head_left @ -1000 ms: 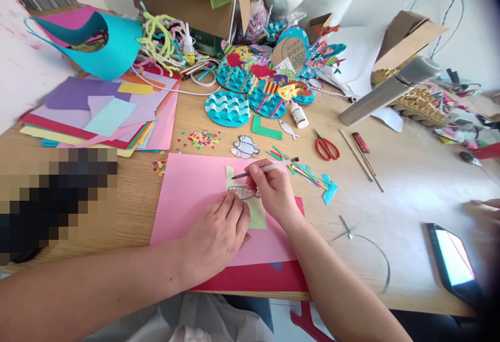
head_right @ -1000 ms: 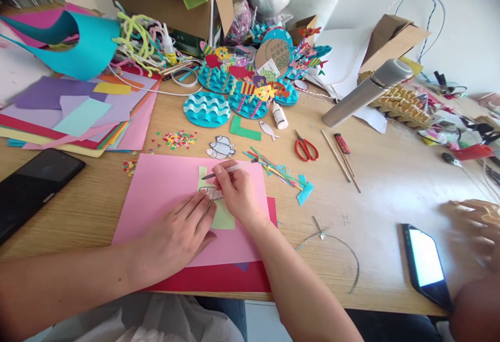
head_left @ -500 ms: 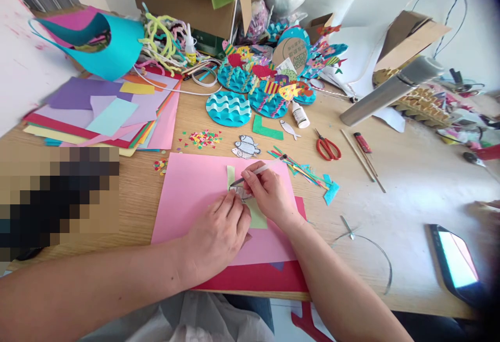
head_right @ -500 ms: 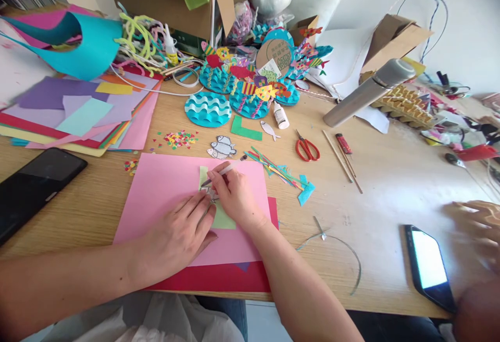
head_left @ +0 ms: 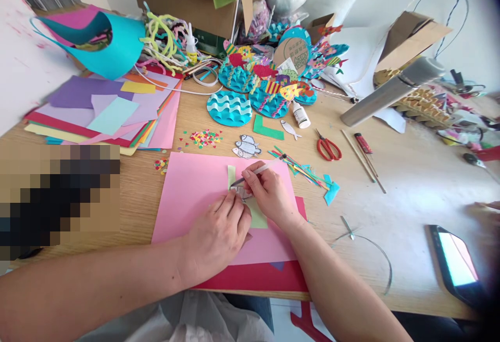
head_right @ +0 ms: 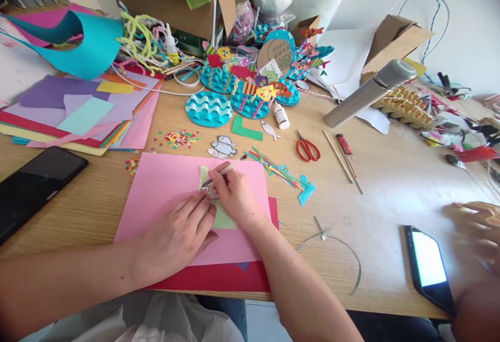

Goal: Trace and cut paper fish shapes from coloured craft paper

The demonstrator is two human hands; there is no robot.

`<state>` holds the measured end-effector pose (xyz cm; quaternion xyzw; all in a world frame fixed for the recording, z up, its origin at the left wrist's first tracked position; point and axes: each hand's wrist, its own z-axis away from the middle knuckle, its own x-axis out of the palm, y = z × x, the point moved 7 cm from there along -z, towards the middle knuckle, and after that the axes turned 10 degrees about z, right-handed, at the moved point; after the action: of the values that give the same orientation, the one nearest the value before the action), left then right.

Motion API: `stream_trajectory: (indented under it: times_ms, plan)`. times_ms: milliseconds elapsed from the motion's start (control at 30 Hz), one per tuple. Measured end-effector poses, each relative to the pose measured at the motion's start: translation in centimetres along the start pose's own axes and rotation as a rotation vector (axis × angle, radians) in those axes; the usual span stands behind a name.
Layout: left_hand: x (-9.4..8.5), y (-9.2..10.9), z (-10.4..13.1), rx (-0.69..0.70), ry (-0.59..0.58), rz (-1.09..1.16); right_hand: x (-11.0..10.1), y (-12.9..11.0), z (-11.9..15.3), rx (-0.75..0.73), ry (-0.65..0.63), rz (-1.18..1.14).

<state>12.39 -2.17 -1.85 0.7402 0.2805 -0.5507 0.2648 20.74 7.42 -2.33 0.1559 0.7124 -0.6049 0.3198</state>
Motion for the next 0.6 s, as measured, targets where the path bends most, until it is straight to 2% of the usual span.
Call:
stream_trajectory:
  times_ms: [600]
  plan:
    - [-0.03,-0.15,-0.12,-0.014,-0.033,-0.012,-0.41,0.02,0.0,-0.004,0.026,0.039]
